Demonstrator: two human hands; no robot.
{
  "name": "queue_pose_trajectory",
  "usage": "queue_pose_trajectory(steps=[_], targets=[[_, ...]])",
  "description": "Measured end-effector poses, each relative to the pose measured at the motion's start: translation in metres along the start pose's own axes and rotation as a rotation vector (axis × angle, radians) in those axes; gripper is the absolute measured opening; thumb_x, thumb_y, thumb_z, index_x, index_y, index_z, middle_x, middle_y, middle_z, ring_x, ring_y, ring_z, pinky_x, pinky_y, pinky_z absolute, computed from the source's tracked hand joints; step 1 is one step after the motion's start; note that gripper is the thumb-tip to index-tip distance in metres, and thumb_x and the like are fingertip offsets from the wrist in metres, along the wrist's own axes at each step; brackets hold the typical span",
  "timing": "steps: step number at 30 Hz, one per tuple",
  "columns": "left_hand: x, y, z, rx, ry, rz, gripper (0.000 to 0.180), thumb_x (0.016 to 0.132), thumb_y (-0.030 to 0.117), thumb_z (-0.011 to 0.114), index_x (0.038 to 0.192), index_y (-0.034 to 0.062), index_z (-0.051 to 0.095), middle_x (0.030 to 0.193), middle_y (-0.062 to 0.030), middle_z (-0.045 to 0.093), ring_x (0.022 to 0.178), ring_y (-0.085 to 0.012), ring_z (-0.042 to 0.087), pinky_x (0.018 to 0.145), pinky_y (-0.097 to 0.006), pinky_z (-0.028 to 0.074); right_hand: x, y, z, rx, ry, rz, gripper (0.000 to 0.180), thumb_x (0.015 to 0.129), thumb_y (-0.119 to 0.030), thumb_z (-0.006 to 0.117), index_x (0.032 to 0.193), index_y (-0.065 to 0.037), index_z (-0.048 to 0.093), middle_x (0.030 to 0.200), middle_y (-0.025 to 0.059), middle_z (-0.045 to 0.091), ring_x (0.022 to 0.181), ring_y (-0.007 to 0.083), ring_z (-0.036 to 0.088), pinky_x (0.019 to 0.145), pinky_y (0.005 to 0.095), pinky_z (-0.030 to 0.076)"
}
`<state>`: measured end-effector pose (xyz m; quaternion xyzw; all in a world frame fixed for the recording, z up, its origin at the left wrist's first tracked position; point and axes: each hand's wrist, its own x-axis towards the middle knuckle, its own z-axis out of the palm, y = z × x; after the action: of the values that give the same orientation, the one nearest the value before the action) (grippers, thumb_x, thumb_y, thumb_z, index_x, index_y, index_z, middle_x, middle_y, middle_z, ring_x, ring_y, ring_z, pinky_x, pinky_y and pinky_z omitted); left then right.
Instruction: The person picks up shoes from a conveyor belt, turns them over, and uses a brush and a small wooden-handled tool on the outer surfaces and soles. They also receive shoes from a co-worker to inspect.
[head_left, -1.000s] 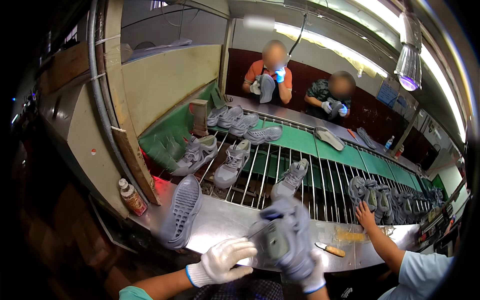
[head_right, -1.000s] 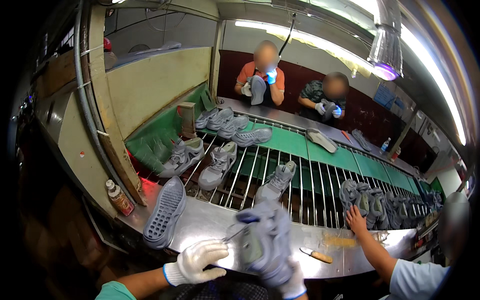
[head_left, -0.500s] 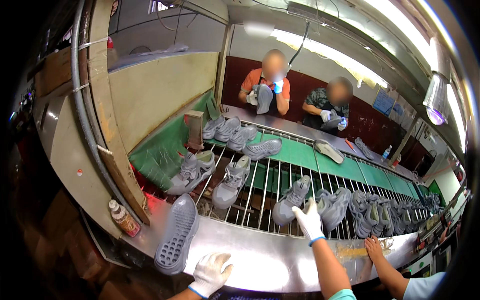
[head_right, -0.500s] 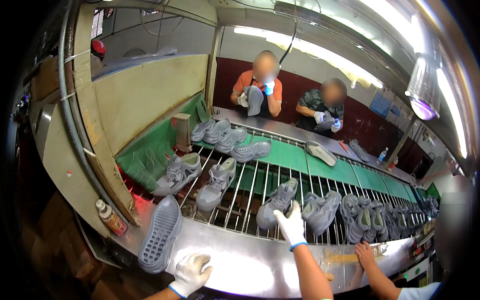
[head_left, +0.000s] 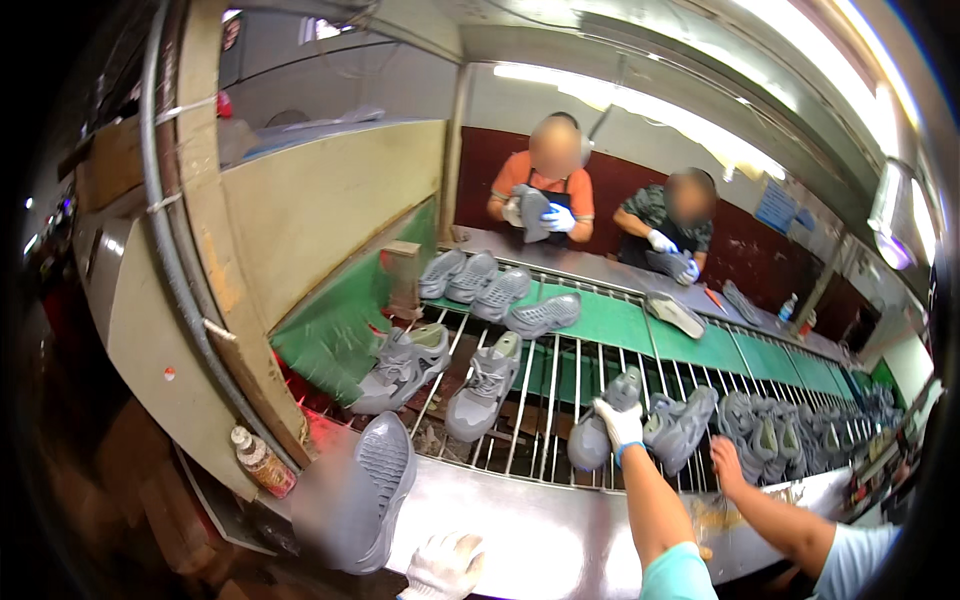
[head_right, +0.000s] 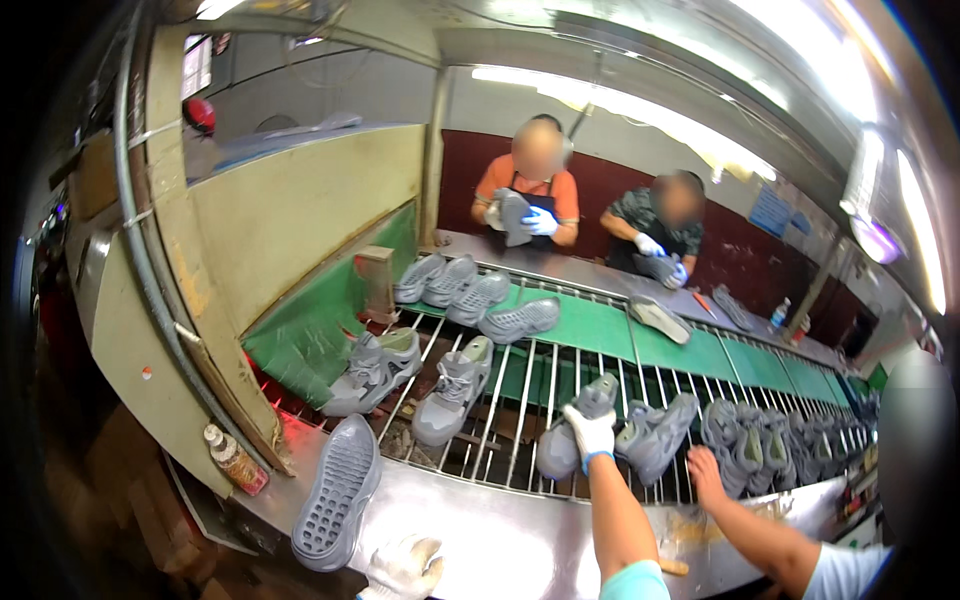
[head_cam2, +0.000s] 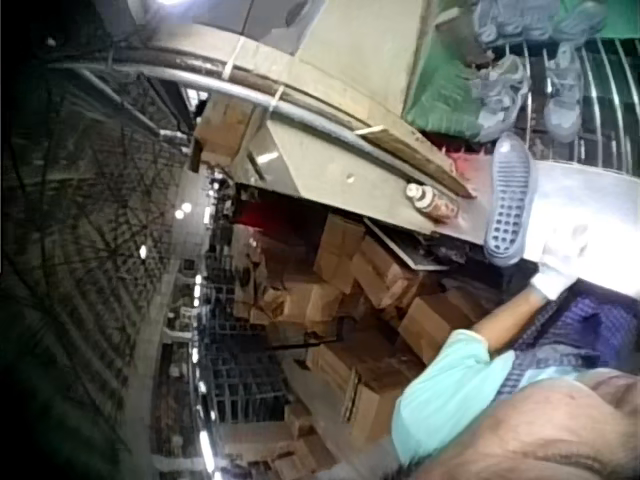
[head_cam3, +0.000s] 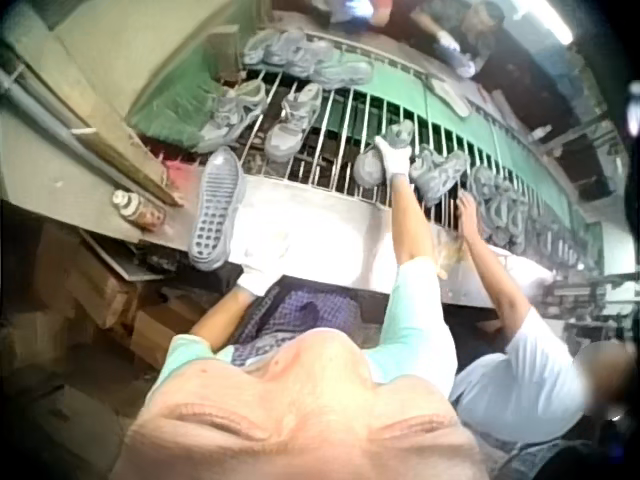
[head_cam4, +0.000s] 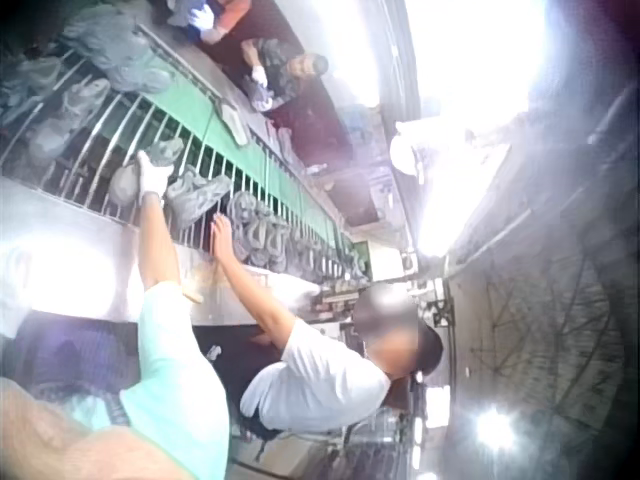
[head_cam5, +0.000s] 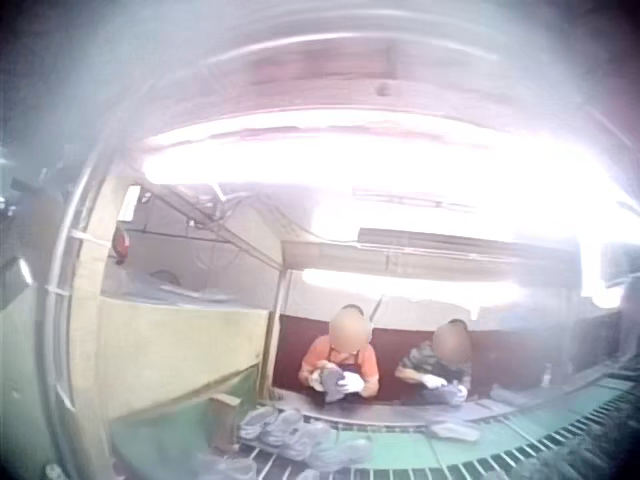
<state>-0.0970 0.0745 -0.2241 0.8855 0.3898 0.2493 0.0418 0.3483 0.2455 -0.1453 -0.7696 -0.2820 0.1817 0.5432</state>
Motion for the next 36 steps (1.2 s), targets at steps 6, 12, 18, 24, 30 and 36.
queue_pose_trajectory(steps=[6,12,18,24,30,36], targets=[[0.022,0.013,-0.031,-0.158,-0.032,-0.109,0.038,0.103,0.019,0.065,0.137,0.003,0.064,0.117,-0.0223,0.075,0.106,-0.0372,0.074,0.093,-0.046,0.059,-0.008,-0.027,0.003,-0.377,0.214,-0.173,0.119,0.072,-0.053,0.091,0.162,-0.001,0.032,0.154,0.0331,0.046,0.14,0.0477,0.051,0.117,0.0531,0.045],[0.02,0.009,-0.022,-0.109,0.18,-0.011,0.035,0.102,0.026,0.066,0.131,0.0063,0.068,0.104,-0.0232,0.075,0.088,-0.0408,0.073,0.081,-0.052,0.059,0.011,-0.025,-0.003,-0.483,0.22,-0.527,0.098,0.074,-0.044,0.09,0.15,0.001,0.047,0.15,0.0273,0.051,0.14,0.0467,0.049,0.118,0.0537,0.041],[0.02,0.017,-0.045,-0.045,0.129,-0.097,0.034,0.102,0.031,0.065,0.129,0.0092,0.069,0.085,-0.0177,0.074,0.071,-0.0381,0.07,0.07,-0.055,0.056,-0.01,-0.052,-0.021,-0.777,0.129,-0.959,0.035,0.075,-0.035,0.089,0.094,-0.011,0.071,0.101,0.0121,0.064,0.102,0.0382,0.06,0.092,0.0511,0.047],[0.019,0.011,-0.038,0.028,0.179,-0.073,0.043,0.1,0.034,0.07,0.133,0.0081,0.069,0.092,-0.0179,0.076,0.075,-0.0353,0.073,0.072,-0.052,0.058,-0.04,-0.079,-0.029,-0.921,-0.115,-0.794,0.033,0.087,-0.039,0.082,0.093,-0.008,0.072,0.087,0.0195,0.075,0.083,0.0404,0.074,0.075,0.0517,0.059],[0.046,0.021,-0.07,-0.232,0.096,-0.077,0.052,0.084,0.041,0.082,0.123,0.0063,0.073,0.117,-0.0149,0.073,0.109,-0.0372,0.07,0.095,-0.047,0.057,-0.134,-0.135,-0.073,-0.763,0.031,-1.04,0.024,0.088,-0.028,0.083,0.082,-0.009,0.07,0.075,0.0163,0.071,0.068,0.0394,0.07,0.065,0.048,0.056],[0.036,0.102,-0.06,-1.028,0.025,-0.322,0.126,0.086,0.057,0.085,0.167,-0.0037,0.01,0.162,-0.0356,0.036,0.151,-0.0496,0.04,0.123,-0.05,0.041,-0.256,-0.155,-0.081,0.059,-0.068,-0.59,0.012,0.099,-0.011,0.074,0.096,-0.001,0.069,0.081,0.0057,0.071,0.069,0.0137,0.062,0.067,0.0325,0.054]])
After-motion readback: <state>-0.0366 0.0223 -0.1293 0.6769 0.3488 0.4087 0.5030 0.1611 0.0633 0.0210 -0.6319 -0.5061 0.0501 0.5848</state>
